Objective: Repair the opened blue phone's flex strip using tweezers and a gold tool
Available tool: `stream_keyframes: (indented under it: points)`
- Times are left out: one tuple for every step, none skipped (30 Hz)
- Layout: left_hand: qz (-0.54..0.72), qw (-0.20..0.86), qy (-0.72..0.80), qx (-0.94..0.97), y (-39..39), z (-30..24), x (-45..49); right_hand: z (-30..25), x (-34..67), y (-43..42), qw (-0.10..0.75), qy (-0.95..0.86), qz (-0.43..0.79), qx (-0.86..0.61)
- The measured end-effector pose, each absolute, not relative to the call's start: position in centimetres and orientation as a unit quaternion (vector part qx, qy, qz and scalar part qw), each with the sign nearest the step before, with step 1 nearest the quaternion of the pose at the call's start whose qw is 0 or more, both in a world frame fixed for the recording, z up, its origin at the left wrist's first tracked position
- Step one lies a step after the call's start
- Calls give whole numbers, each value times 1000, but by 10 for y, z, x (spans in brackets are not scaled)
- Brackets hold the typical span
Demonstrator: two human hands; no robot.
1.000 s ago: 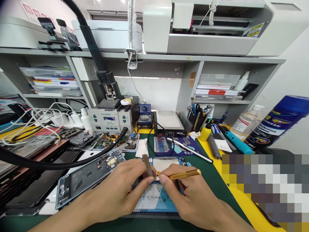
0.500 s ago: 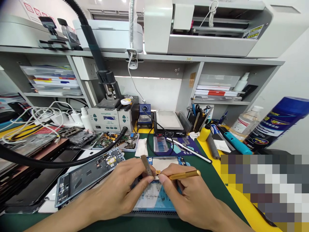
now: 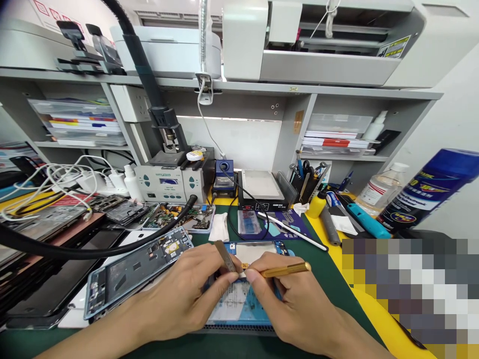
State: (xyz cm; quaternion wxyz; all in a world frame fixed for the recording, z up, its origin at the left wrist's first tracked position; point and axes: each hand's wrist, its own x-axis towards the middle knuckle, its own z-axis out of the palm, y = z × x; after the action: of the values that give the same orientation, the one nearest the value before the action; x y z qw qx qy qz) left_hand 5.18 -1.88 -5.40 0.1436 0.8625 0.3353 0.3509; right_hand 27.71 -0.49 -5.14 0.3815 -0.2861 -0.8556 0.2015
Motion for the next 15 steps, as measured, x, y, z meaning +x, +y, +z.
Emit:
stream_keyframes:
  points:
    - [350, 143, 336, 863, -19, -54, 52, -51, 277, -4, 382, -856, 201, -286]
    - [349, 142, 337, 863, -19, -54, 52, -51, 277, -4, 382, -856, 201, -285]
    - [348, 142, 338, 863, -19, -54, 52, -51, 276, -4, 382, -856, 201, -284]
    - [346, 141, 339, 863, -19, -54, 52, -51, 276, -3, 383, -855, 202, -285]
    - [344, 141, 339, 864, -18, -54, 52, -50, 276, -3, 382, -855, 203, -286]
    - [341, 141, 339, 865, -18, -54, 52, -50, 276, -3, 381, -854, 205, -288]
    - [339, 141, 339, 866, -18, -55, 52, -49, 276, -4, 379, -854, 206, -290]
    - [336, 142, 339, 867, -18, -55, 52, -49, 276, -4, 378, -855, 205, -289]
    - [334, 141, 339, 868, -18, -56, 52, -49, 276, -5, 378, -856, 204, -289]
    - [332, 139, 339, 869, -18, -56, 52, -48, 276, -5, 377, -857, 202, -288]
    - [331, 135, 340, 870, -18, -57, 52, -48, 276, -6, 378, -857, 201, -287]
    - [330, 130, 340, 871, -18, -58, 52, -48, 276, -6, 379, -856, 201, -288]
    - [329, 125, 340, 872, -18, -58, 52, -48, 276, -6, 379, -855, 201, -290]
    - [328, 122, 340, 873, -18, -59, 52, -48, 276, -6, 380, -854, 203, -293]
    - [327, 122, 339, 874, -17, -59, 52, -49, 276, -6, 380, -852, 205, -296]
